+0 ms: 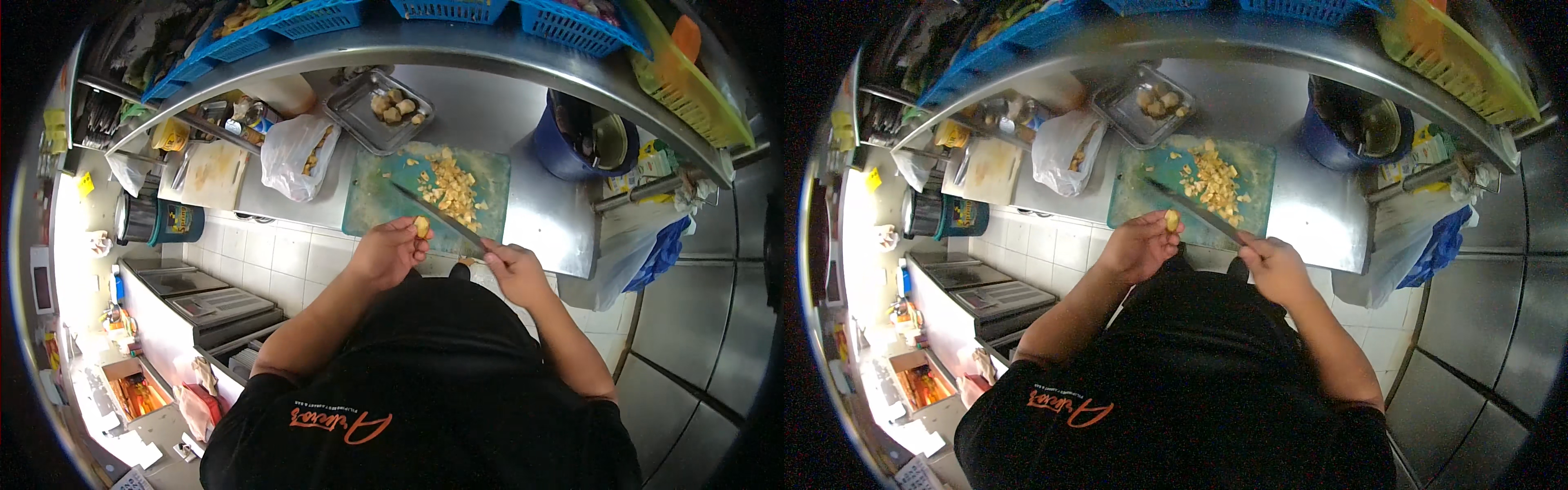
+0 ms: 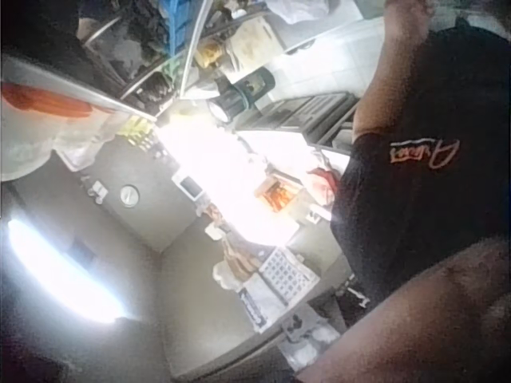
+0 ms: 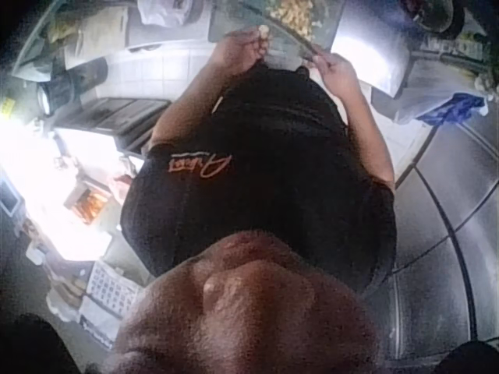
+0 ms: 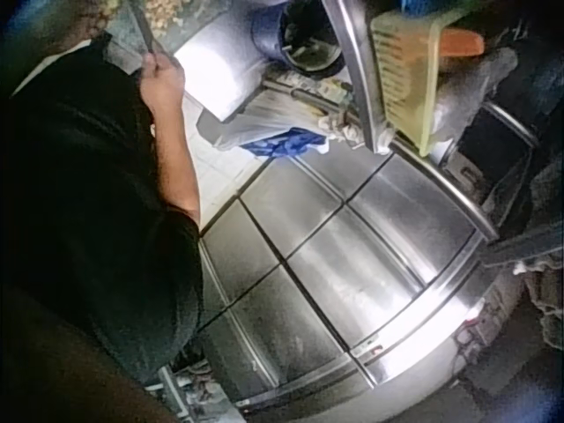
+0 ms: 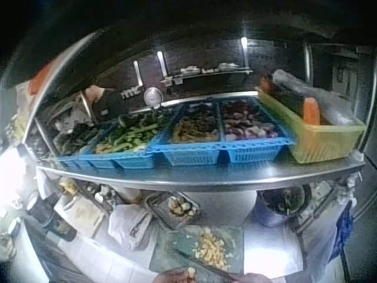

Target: The person is cutting ginger with a knife on a green cutting board. They slice the ginger into small pieces and move them aside on the board, occasionally handling a whole piece of ginger from a metal tray.

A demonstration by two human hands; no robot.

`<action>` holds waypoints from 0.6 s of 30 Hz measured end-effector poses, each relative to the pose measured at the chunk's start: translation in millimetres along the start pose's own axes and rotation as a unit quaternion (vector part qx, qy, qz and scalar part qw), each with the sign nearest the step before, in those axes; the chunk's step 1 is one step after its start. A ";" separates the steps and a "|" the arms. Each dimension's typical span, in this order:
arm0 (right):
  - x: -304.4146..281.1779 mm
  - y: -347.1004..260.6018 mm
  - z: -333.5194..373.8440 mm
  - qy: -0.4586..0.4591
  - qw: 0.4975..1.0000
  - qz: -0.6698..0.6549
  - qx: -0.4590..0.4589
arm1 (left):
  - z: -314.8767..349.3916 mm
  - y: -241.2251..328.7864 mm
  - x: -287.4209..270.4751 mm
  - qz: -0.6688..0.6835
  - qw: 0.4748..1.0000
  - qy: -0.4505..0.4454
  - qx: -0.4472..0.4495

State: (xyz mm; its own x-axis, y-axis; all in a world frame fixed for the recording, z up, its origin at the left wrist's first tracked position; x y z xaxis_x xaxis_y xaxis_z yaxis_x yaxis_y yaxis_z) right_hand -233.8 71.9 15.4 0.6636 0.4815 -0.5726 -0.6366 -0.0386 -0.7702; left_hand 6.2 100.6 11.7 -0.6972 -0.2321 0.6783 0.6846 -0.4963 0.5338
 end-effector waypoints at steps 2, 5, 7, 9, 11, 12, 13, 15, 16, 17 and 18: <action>1.2 24.3 2.7 -0.004 0.999 -0.046 0.015 | 0.4 2.4 -1.2 0.007 1.000 -0.015 0.000; -4.3 12.1 12.6 0.019 0.992 -0.126 -0.019 | -2.8 5.9 -1.5 -0.046 0.998 0.005 0.031; -7.6 -26.1 14.6 -0.021 0.994 -0.094 -0.059 | -4.2 1.3 -7.1 -0.052 0.998 0.005 0.033; -7.0 -43.6 11.4 -0.024 0.995 -0.062 -0.071 | -6.2 -0.8 -7.0 -0.058 0.998 0.004 0.035; -8.7 -48.1 8.6 -0.013 0.995 -0.020 -0.101 | -4.2 0.7 -5.8 -0.093 0.995 0.012 0.045; -9.8 -41.6 7.0 -0.012 0.995 -0.021 -0.101 | -3.7 1.8 -7.5 -0.094 0.995 0.012 0.044; -10.0 -23.3 2.5 -0.017 0.999 -0.006 -0.039 | -3.8 1.5 -10.1 -0.077 0.997 0.004 0.031; -9.5 10.6 1.9 0.017 0.997 -0.078 -0.013 | -6.5 3.9 -6.4 -0.060 0.998 -0.005 0.019; -8.9 6.8 6.0 0.014 0.997 -0.078 -0.013 | -3.1 6.1 -2.2 -0.056 0.998 0.004 0.026; -10.5 -0.6 10.6 0.013 0.995 -0.097 -0.035 | -1.4 7.1 -0.7 -0.052 0.998 0.014 0.033; -12.3 -9.5 14.0 0.013 0.992 -0.116 -0.056 | -2.8 4.9 -4.1 -0.052 0.998 0.016 0.033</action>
State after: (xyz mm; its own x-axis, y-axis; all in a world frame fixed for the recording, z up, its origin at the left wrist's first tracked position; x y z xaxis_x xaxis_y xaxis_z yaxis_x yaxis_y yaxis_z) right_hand -241.4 78.7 33.7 0.7974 0.4667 -0.3825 -0.4197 -0.0265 -0.9073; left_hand 11.8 96.7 10.1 -0.7707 -0.2088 0.6020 0.6201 -0.4635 0.6330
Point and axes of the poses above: each hand's wrist, its own z-axis away from the middle knuckle, its own x-axis out of the palm, y = z × x, the point moved 7 cm from there along -z, towards the middle knuckle, and after that the axes turned 2 degrees about x, right-handed, at the moved point
